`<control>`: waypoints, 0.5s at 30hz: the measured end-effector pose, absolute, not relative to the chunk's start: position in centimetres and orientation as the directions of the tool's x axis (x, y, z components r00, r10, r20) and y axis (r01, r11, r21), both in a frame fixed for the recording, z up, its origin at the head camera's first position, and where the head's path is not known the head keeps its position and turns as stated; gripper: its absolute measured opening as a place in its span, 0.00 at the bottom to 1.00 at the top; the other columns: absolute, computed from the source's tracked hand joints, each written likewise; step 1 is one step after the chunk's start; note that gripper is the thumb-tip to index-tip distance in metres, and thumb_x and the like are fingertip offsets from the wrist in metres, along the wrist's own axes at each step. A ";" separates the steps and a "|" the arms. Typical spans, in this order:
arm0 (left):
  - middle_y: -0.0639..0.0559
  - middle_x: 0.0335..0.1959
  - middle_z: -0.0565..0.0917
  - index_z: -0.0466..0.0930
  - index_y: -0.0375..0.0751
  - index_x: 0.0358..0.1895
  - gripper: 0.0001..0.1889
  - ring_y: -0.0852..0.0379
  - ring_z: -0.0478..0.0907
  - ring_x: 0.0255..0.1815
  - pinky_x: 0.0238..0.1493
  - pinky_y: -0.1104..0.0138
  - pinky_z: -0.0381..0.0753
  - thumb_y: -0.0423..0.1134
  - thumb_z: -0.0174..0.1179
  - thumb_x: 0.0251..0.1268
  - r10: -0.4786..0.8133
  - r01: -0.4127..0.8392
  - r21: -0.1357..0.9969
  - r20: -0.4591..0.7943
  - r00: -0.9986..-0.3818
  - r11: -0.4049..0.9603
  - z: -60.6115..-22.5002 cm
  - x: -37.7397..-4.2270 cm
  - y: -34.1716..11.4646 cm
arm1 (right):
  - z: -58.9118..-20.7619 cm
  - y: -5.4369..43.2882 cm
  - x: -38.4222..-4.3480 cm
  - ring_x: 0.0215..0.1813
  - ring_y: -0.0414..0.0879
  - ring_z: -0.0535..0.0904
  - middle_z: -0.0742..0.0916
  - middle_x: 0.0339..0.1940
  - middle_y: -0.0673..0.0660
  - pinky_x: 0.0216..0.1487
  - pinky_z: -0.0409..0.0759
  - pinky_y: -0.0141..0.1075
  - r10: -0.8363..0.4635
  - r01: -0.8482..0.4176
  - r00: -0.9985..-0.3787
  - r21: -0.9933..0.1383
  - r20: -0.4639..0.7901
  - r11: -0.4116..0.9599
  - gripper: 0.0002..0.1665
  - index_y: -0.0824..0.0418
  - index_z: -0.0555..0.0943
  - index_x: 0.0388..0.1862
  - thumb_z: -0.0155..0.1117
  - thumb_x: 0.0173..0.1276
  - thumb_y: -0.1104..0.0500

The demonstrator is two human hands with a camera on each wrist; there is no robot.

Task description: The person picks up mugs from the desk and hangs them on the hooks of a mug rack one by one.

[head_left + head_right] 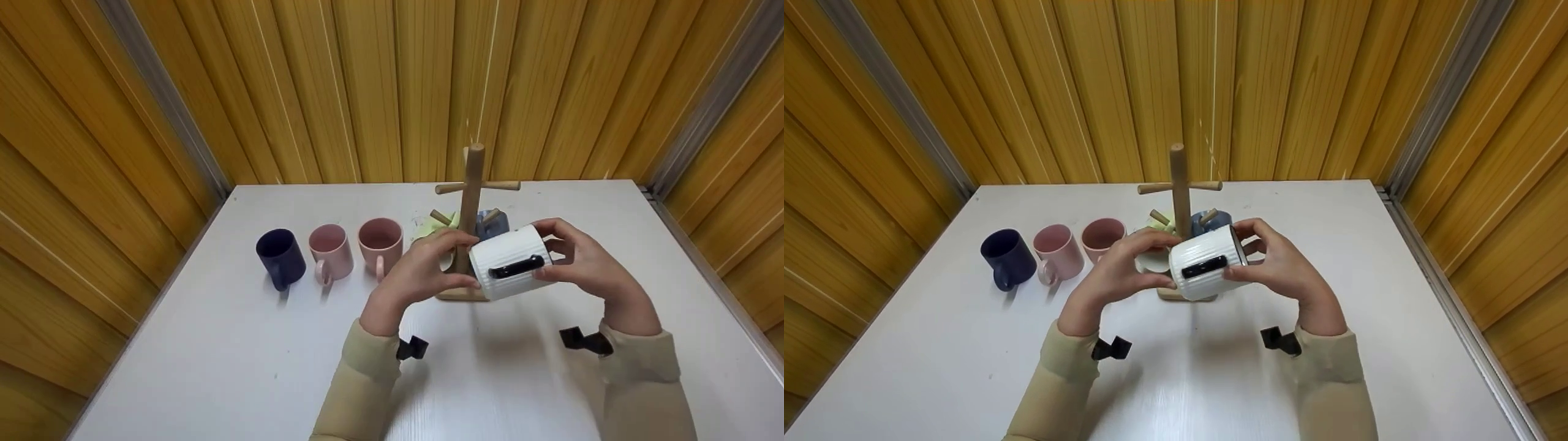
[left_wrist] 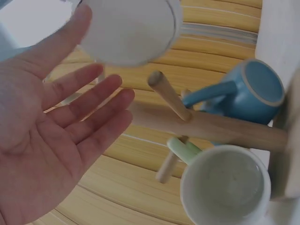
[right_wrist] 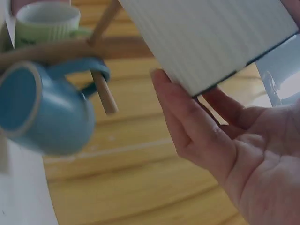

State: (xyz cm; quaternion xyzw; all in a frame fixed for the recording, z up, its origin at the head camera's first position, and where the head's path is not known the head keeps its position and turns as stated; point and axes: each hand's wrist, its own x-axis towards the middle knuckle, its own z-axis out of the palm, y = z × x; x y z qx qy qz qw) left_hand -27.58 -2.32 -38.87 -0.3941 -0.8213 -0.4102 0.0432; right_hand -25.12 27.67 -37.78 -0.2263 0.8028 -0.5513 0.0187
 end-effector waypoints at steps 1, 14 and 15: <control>0.49 0.63 0.83 0.76 0.40 0.68 0.38 0.51 0.81 0.63 0.69 0.66 0.78 0.43 0.81 0.52 0.622 0.673 0.659 0.381 -0.684 0.336 -38.7 -27.4 -2.4 | -37.8 27.3 -25.1 0.52 0.39 0.82 0.80 0.55 0.47 0.47 0.85 0.32 -0.381 -0.332 -0.899 -0.903 0.216 0.272 0.34 0.69 0.69 0.66 0.68 0.61 0.71; 0.52 0.62 0.82 0.69 0.45 0.74 0.46 0.57 0.82 0.61 0.68 0.61 0.79 0.42 0.82 0.50 0.584 0.471 0.830 0.231 -0.778 0.300 -38.1 -27.3 -2.9 | -37.0 24.1 -24.2 0.53 0.48 0.81 0.73 0.63 0.65 0.48 0.85 0.37 -0.329 -0.164 -0.942 -0.946 0.067 0.280 0.37 0.62 0.59 0.78 0.59 0.75 0.56; 0.52 0.61 0.83 0.70 0.45 0.74 0.45 0.57 0.83 0.60 0.66 0.62 0.80 0.42 0.82 0.50 0.589 0.456 0.842 0.220 -0.778 0.287 -38.1 -27.3 -3.1 | -37.1 24.2 -24.2 0.53 0.49 0.82 0.73 0.64 0.67 0.47 0.86 0.37 -0.363 -0.199 -0.927 -0.941 0.091 0.272 0.38 0.59 0.57 0.79 0.60 0.75 0.58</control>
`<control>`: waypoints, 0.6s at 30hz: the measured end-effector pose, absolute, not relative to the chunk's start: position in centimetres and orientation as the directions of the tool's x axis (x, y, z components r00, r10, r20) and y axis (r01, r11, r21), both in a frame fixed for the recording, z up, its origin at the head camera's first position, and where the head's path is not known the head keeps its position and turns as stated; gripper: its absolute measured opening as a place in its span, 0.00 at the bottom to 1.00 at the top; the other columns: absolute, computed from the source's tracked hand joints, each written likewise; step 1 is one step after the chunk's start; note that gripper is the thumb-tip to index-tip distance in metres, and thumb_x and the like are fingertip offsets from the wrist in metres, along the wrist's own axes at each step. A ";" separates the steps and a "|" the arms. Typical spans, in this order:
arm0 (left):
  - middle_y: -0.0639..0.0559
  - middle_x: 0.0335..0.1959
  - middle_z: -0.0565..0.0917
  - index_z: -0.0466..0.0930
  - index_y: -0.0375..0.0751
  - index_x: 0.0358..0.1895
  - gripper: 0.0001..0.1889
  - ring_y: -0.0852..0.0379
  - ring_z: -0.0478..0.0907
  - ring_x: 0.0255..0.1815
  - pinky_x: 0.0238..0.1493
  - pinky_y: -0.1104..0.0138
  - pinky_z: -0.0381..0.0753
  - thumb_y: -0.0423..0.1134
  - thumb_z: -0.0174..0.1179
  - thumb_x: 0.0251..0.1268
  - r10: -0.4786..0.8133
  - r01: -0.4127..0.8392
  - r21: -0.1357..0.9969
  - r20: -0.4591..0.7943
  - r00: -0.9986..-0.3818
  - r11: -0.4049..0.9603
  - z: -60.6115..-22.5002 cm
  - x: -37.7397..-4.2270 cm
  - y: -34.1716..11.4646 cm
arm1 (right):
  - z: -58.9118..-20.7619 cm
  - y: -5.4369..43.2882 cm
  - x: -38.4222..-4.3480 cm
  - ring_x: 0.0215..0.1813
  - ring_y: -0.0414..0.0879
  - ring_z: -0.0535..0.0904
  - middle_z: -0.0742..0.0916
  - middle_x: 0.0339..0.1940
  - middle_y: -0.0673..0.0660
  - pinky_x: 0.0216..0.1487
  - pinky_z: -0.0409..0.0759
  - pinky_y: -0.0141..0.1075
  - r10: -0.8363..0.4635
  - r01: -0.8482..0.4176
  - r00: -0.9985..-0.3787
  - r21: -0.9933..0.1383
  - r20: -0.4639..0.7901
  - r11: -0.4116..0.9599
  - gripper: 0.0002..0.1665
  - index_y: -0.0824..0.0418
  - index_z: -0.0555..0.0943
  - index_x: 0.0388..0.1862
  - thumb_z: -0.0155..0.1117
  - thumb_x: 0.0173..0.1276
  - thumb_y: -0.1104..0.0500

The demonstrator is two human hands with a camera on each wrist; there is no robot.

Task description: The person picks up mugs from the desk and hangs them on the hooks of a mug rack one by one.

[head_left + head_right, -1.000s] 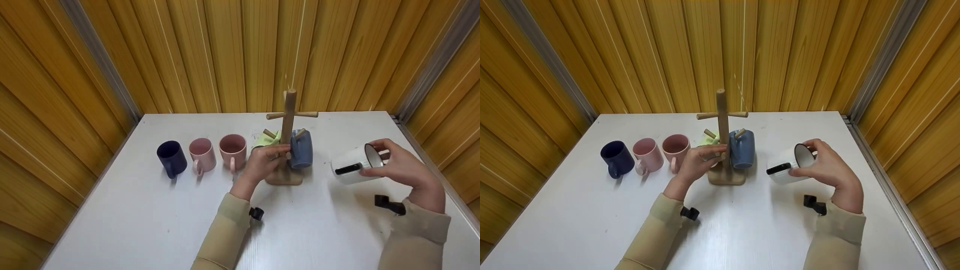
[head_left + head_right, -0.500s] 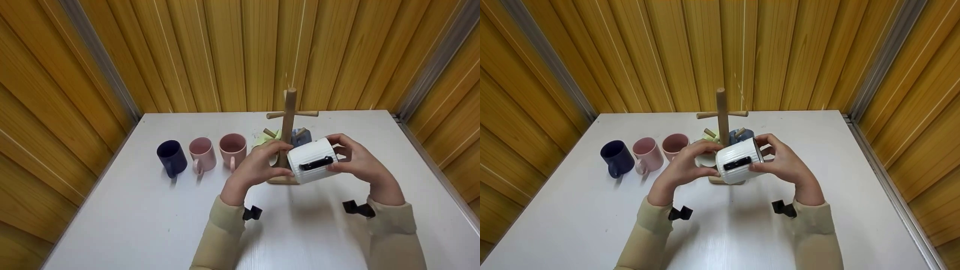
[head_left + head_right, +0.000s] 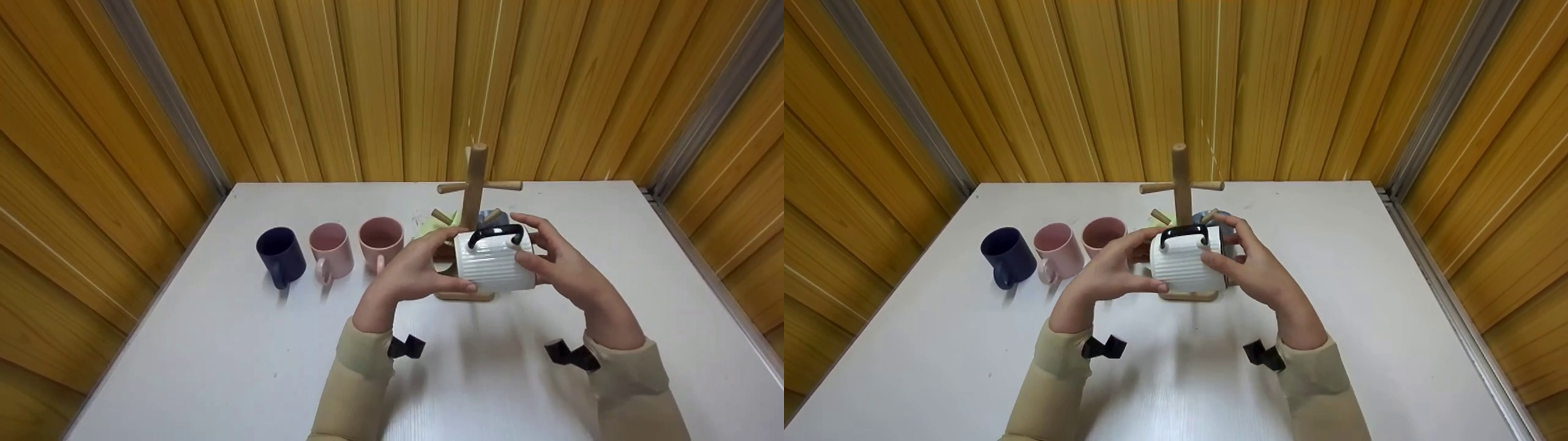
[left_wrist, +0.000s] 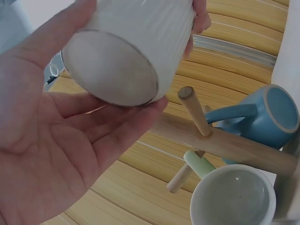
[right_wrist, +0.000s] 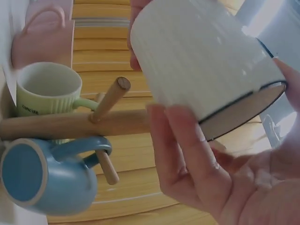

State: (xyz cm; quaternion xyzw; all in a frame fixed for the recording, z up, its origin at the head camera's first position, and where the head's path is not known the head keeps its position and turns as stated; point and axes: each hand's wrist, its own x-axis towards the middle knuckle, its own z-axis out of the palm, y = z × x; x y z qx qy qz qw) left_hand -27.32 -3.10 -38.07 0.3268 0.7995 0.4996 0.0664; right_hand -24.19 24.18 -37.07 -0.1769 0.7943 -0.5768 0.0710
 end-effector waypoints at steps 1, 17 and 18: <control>0.51 0.60 0.84 0.70 0.45 0.73 0.44 0.57 0.83 0.58 0.64 0.63 0.82 0.41 0.81 0.51 0.594 0.439 0.854 0.207 -0.778 0.278 -38.0 -27.4 -3.3 | -37.1 24.3 -24.2 0.53 0.51 0.82 0.72 0.66 0.69 0.46 0.86 0.38 -0.399 -0.237 -0.909 -0.936 0.119 0.260 0.41 0.56 0.55 0.81 0.62 0.74 0.61; 0.56 0.33 0.85 0.85 0.37 0.46 0.18 0.64 0.78 0.34 0.38 0.72 0.78 0.48 0.72 0.63 0.687 0.332 0.789 -0.150 -0.711 0.517 -39.4 -29.0 -4.7 | -38.3 25.0 -25.1 0.47 0.56 0.86 0.73 0.64 0.74 0.47 0.87 0.40 -0.555 -0.187 -0.831 -0.919 -0.041 0.348 0.47 0.62 0.64 0.73 0.79 0.59 0.63; 0.57 0.32 0.85 0.85 0.38 0.46 0.18 0.64 0.79 0.34 0.38 0.72 0.78 0.49 0.72 0.63 0.678 0.312 0.783 -0.182 -0.712 0.538 -39.6 -29.1 -4.6 | -38.5 25.0 -25.3 0.46 0.56 0.86 0.74 0.64 0.74 0.47 0.87 0.39 -0.556 -0.183 -0.830 -0.914 -0.054 0.362 0.47 0.63 0.64 0.73 0.79 0.59 0.62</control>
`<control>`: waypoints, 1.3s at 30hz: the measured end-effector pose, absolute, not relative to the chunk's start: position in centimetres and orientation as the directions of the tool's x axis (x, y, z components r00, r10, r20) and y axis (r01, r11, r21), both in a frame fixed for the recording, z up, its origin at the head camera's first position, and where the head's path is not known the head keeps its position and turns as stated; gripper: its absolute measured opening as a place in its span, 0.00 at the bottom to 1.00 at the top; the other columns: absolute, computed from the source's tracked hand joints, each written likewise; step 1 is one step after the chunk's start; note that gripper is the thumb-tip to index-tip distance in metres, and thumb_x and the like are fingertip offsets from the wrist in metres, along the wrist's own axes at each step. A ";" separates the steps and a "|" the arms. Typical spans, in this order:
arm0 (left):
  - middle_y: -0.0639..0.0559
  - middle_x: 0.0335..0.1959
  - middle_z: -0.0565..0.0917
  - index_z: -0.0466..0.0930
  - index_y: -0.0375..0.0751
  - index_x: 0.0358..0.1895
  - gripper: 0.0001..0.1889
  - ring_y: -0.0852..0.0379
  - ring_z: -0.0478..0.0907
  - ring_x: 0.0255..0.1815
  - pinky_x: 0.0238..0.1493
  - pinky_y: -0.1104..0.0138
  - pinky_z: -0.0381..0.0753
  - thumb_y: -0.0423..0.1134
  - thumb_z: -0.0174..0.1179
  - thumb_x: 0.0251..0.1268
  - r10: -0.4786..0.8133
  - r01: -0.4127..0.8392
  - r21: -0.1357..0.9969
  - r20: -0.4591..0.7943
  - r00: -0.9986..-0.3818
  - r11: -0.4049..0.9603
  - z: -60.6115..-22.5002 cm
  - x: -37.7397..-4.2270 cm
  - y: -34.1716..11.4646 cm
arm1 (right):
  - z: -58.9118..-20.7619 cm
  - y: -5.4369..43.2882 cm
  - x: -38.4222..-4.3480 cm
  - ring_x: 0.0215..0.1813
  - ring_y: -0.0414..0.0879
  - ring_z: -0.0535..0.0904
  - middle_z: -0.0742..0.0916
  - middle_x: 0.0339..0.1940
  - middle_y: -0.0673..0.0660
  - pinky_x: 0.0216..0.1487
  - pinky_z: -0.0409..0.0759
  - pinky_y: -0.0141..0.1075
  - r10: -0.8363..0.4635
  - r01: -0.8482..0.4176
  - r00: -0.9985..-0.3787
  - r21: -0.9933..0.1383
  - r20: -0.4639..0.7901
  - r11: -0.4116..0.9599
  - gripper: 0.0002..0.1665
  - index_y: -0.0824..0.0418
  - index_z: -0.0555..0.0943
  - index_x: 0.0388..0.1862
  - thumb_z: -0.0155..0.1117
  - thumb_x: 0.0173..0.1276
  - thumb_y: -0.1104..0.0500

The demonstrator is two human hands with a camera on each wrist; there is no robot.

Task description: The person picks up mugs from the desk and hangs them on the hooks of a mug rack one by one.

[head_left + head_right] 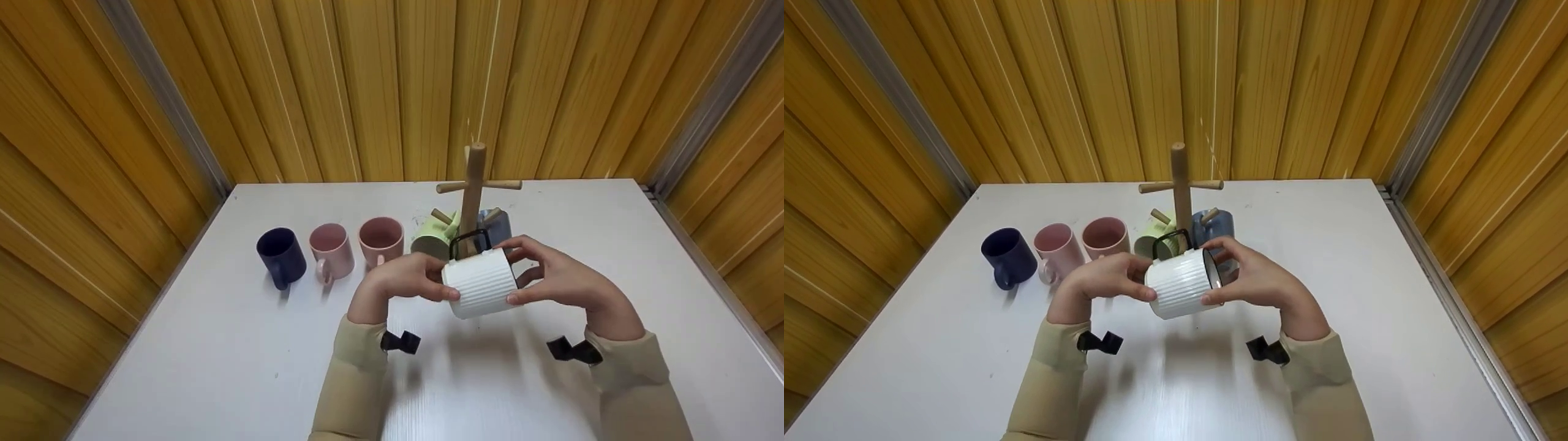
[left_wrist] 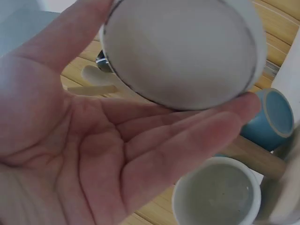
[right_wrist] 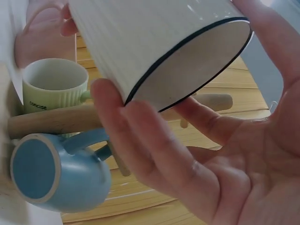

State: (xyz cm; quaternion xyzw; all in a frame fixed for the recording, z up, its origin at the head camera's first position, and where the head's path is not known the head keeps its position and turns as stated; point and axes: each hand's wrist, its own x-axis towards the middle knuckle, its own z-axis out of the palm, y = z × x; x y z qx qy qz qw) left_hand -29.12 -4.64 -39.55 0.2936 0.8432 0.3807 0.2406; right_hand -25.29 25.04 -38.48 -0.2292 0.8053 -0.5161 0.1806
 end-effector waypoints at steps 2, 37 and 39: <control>0.57 0.33 0.87 0.86 0.40 0.47 0.18 0.63 0.82 0.35 0.40 0.71 0.80 0.50 0.73 0.62 0.659 0.264 0.778 -0.240 -0.713 0.570 -39.9 -29.4 -4.4 | -38.9 25.2 -25.7 0.46 0.56 0.87 0.74 0.63 0.74 0.48 0.86 0.39 -0.556 -0.165 -0.826 -0.908 -0.086 0.385 0.46 0.63 0.64 0.72 0.78 0.59 0.61; 0.50 0.22 0.86 0.89 0.32 0.38 0.09 0.62 0.84 0.23 0.36 0.67 0.89 0.36 0.75 0.60 0.387 -0.099 0.842 -0.344 -0.855 0.530 -42.8 -31.3 -3.3 | -41.7 22.3 -27.6 0.64 0.63 0.76 0.80 0.62 0.73 0.60 0.76 0.47 -0.304 -0.106 -0.944 -0.752 -0.130 0.650 0.51 0.73 0.65 0.71 0.80 0.57 0.51; 0.46 0.25 0.89 0.90 0.32 0.38 0.09 0.57 0.87 0.27 0.35 0.67 0.89 0.36 0.75 0.60 0.377 -0.076 0.835 -0.325 -0.867 0.546 -42.4 -31.1 -3.5 | -41.6 22.2 -27.5 0.64 0.64 0.76 0.79 0.63 0.74 0.60 0.76 0.48 -0.306 -0.111 -0.944 -0.752 -0.125 0.649 0.51 0.73 0.65 0.71 0.80 0.57 0.51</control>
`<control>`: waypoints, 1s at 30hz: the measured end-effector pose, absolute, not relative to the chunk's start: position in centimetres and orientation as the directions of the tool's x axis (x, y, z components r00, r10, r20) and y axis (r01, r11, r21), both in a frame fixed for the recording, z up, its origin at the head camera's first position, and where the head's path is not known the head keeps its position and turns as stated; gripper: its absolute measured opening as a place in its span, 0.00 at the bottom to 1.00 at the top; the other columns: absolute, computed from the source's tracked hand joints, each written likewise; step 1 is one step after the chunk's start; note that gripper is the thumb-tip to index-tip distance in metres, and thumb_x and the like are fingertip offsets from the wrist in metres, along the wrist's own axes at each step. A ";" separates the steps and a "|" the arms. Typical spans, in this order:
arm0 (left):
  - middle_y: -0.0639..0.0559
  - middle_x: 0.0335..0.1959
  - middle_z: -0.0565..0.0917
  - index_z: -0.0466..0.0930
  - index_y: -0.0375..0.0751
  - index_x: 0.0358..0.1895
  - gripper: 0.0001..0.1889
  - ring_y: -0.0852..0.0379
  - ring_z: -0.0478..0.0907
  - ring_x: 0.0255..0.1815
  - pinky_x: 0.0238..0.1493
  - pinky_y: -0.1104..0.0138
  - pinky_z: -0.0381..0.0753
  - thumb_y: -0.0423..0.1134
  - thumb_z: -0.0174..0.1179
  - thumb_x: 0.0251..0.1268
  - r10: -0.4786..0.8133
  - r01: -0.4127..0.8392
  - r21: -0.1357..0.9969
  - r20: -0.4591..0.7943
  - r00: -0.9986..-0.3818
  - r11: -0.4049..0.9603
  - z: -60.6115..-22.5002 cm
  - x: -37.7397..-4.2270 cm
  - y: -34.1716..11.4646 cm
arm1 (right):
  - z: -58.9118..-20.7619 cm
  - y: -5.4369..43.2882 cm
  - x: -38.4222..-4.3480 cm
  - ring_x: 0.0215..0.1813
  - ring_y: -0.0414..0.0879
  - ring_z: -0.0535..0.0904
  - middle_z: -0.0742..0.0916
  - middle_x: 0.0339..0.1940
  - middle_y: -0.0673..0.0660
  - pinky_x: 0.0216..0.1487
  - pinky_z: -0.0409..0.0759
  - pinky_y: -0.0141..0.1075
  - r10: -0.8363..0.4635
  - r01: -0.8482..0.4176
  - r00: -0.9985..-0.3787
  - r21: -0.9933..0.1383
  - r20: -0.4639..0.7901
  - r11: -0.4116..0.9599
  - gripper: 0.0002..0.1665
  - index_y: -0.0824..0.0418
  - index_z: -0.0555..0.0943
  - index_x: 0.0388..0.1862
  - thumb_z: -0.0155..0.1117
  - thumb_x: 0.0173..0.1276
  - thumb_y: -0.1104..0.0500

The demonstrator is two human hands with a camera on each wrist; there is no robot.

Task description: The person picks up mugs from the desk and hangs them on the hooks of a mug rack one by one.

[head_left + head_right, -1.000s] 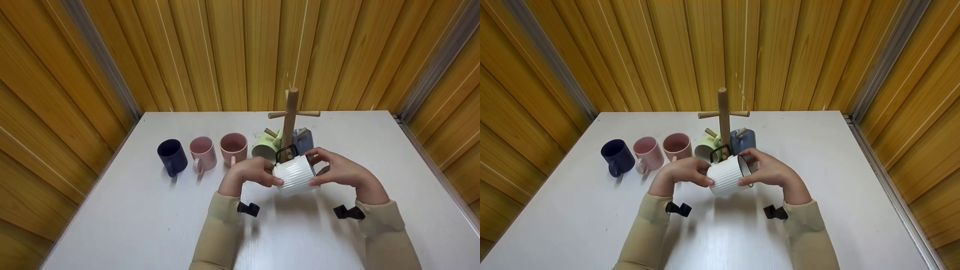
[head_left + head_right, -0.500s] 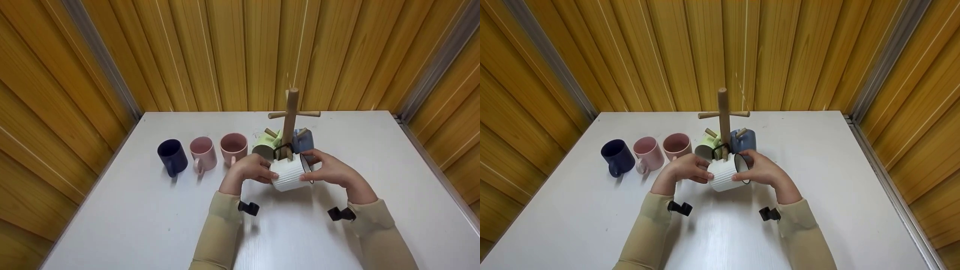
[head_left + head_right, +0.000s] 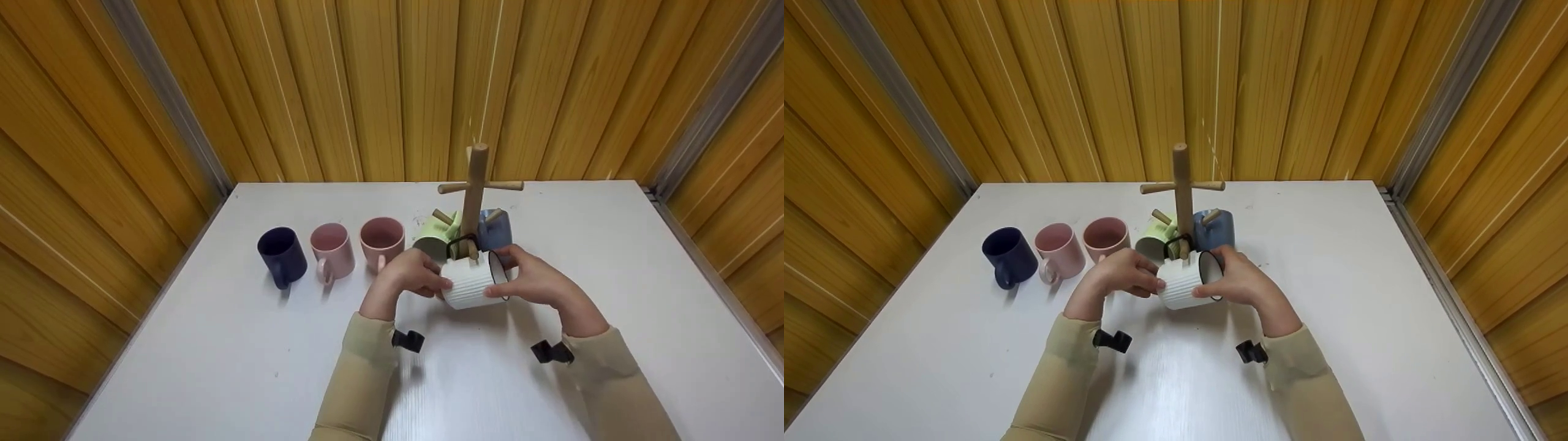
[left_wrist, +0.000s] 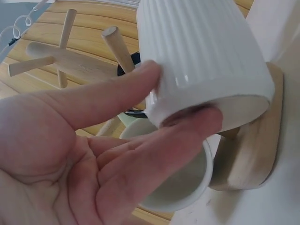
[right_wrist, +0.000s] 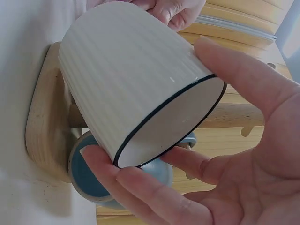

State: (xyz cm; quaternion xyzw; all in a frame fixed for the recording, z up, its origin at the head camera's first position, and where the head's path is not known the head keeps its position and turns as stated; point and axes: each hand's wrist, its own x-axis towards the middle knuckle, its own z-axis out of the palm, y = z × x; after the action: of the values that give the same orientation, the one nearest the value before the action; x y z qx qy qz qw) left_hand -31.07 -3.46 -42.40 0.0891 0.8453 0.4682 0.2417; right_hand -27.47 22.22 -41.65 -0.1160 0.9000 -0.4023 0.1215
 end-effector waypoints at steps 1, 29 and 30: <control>0.44 0.27 0.90 0.90 0.32 0.38 0.09 0.55 0.88 0.29 0.36 0.67 0.89 0.36 0.75 0.61 0.362 -0.066 0.830 -0.312 -0.878 0.554 -42.2 -30.9 -3.6 | -41.6 22.2 -27.4 0.64 0.64 0.76 0.79 0.63 0.75 0.60 0.76 0.49 -0.308 -0.113 -0.943 -0.752 -0.124 0.650 0.51 0.73 0.65 0.71 0.79 0.57 0.51; 0.47 0.28 0.85 0.85 0.38 0.40 0.08 0.52 0.78 0.27 0.26 0.65 0.76 0.31 0.71 0.59 -0.008 -0.169 0.647 -0.243 -0.970 0.743 -41.8 -31.2 -10.1 | -41.8 22.1 -27.6 0.64 0.65 0.73 0.73 0.65 0.77 0.61 0.76 0.53 -0.258 -0.048 -0.947 -0.709 -0.192 0.703 0.57 0.70 0.59 0.76 0.78 0.57 0.47; 0.47 0.26 0.84 0.85 0.39 0.38 0.06 0.53 0.77 0.26 0.25 0.65 0.75 0.32 0.70 0.59 -0.009 -0.170 0.644 -0.246 -0.969 0.746 -41.8 -31.3 -10.2 | -41.8 22.1 -27.6 0.64 0.65 0.73 0.73 0.65 0.77 0.61 0.76 0.53 -0.258 -0.048 -0.947 -0.709 -0.191 0.704 0.57 0.70 0.59 0.76 0.78 0.57 0.47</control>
State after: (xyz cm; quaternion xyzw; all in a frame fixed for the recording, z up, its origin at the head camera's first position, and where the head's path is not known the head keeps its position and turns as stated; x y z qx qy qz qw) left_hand -31.27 -10.16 -41.84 -0.0483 0.9272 0.3533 0.1143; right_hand -27.64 22.13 -41.82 -0.0838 0.9123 -0.3757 0.1394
